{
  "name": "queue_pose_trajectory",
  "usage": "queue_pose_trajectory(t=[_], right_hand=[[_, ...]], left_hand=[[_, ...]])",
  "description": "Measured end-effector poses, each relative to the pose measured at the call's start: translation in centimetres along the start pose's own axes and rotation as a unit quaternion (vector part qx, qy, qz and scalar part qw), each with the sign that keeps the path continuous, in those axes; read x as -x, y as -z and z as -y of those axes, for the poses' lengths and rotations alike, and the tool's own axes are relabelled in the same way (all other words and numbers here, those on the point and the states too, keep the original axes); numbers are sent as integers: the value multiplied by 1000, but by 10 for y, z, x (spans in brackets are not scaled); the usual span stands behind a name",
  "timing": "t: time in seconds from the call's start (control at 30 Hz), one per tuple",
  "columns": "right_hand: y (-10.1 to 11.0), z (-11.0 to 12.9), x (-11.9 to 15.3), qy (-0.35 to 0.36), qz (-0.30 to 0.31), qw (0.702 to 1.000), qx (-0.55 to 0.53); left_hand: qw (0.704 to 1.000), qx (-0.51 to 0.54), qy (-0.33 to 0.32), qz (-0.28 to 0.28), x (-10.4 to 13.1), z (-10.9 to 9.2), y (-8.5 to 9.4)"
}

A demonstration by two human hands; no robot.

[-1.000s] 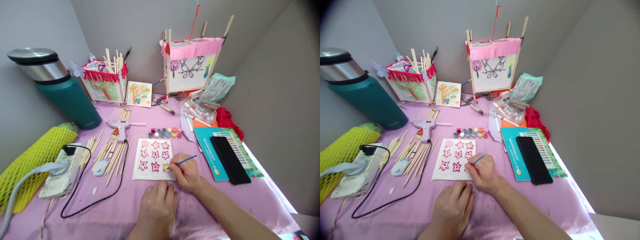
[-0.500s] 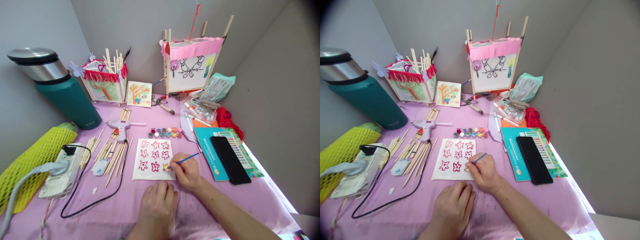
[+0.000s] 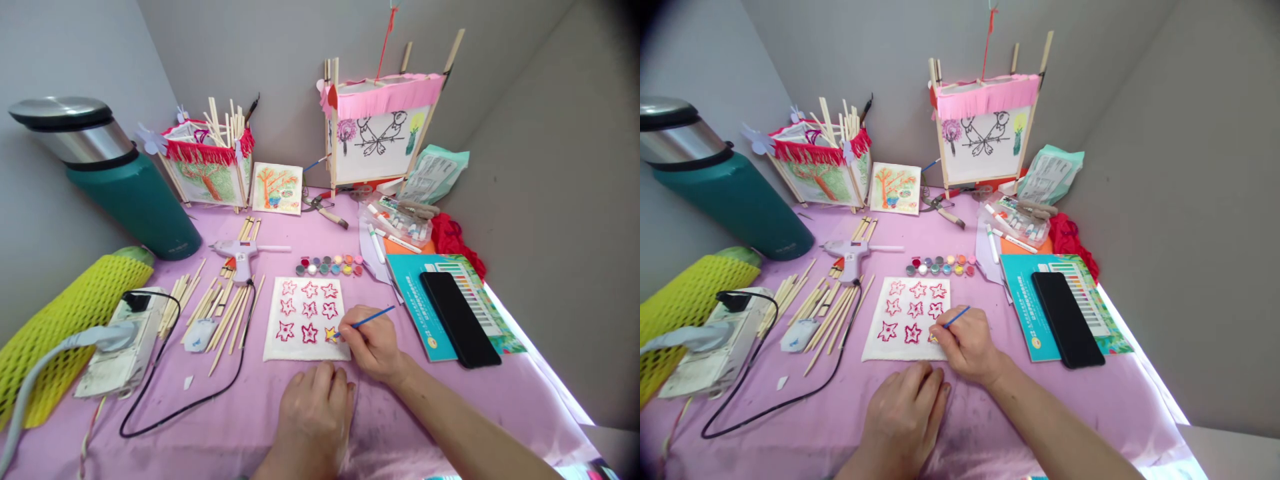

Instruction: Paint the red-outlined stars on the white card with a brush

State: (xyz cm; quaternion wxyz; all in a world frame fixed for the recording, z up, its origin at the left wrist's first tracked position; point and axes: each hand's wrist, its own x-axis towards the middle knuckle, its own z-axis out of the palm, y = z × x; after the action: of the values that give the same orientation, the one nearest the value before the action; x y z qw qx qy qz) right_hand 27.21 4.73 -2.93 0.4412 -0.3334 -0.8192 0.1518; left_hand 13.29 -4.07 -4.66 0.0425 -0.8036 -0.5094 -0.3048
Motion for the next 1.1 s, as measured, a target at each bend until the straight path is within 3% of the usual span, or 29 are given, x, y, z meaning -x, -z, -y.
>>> queue_pose_trajectory(t=[1.1], right_hand=[[0,1,-1,8,-15,1000,1]], left_hand=[[1000,-3,4,0,0,1,0]])
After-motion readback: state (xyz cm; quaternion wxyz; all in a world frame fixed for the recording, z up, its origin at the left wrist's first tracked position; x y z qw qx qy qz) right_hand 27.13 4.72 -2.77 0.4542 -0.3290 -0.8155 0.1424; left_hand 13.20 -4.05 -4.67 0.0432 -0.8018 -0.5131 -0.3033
